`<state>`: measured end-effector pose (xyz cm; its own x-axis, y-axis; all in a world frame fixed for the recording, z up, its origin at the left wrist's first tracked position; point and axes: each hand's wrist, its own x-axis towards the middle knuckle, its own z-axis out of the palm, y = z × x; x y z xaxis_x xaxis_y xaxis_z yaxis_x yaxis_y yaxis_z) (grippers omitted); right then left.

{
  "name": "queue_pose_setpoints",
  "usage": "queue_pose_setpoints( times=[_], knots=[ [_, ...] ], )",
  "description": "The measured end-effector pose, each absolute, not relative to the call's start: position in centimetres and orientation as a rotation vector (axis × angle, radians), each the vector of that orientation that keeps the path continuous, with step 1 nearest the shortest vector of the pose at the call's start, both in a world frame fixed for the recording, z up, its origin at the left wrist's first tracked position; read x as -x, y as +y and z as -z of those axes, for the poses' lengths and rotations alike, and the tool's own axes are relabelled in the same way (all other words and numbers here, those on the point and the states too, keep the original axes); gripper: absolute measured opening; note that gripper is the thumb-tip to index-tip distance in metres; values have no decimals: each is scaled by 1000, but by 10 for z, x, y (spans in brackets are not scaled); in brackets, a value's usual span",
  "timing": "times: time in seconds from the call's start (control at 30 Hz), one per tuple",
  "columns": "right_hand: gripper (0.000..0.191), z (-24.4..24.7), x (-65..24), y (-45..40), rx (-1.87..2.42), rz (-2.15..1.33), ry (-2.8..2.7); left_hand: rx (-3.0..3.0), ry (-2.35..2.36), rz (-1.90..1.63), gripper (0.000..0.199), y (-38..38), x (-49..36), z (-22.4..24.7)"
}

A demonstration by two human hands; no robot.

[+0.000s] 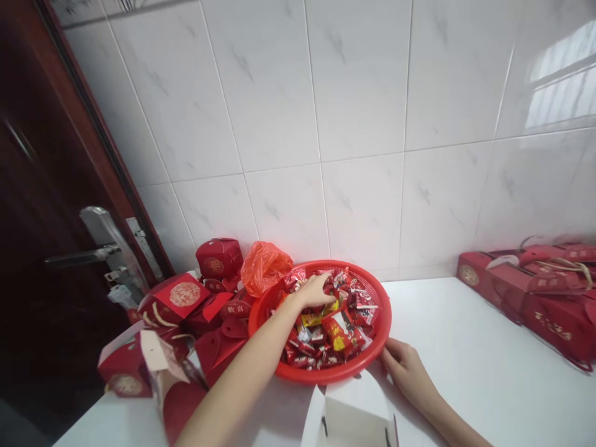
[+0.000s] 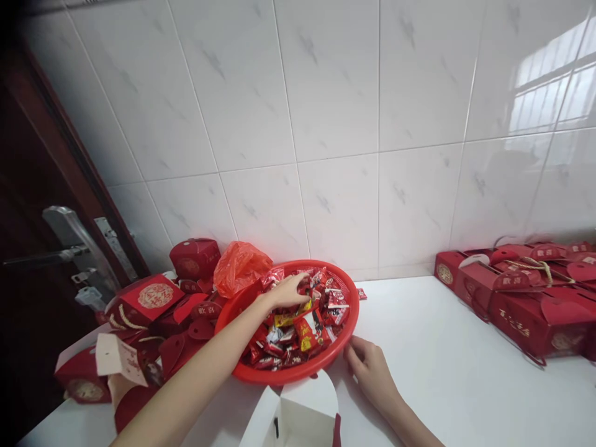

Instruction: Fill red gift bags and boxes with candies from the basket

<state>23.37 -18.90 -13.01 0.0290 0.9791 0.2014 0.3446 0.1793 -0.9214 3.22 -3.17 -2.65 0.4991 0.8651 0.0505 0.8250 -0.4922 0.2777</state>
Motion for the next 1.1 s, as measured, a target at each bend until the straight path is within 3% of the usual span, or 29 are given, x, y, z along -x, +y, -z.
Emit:
queue_pose_setpoints(
  times=[0.13, 0.43, 0.7, 0.83, 0.93, 1.1],
  knots=[
    [43, 131, -233, -187, 1327, -840, -1496, -2394, 1391, -431, 83, -31, -37, 33],
    [39, 128, -233, -189, 1328, -831, -1492, -2270, 1383, -445, 63, -31, -58, 35],
    [38, 124, -232, -190, 1309, -862, -1414, -2177, 1334, -620, 82, -17, -55, 28],
    [47, 122, -240, -192, 1300, -775, -1169, -2081, 1157, -676, 51, -15, -46, 23],
    [45, 102, -247, -191, 1244, -528, -1046, -1956, 944, -753, 47, -17, -44, 22],
    [21, 41, -238, -161, 1069, -338, -1132, -1790, 831, -878, 53, -24, -50, 13]
  ],
)
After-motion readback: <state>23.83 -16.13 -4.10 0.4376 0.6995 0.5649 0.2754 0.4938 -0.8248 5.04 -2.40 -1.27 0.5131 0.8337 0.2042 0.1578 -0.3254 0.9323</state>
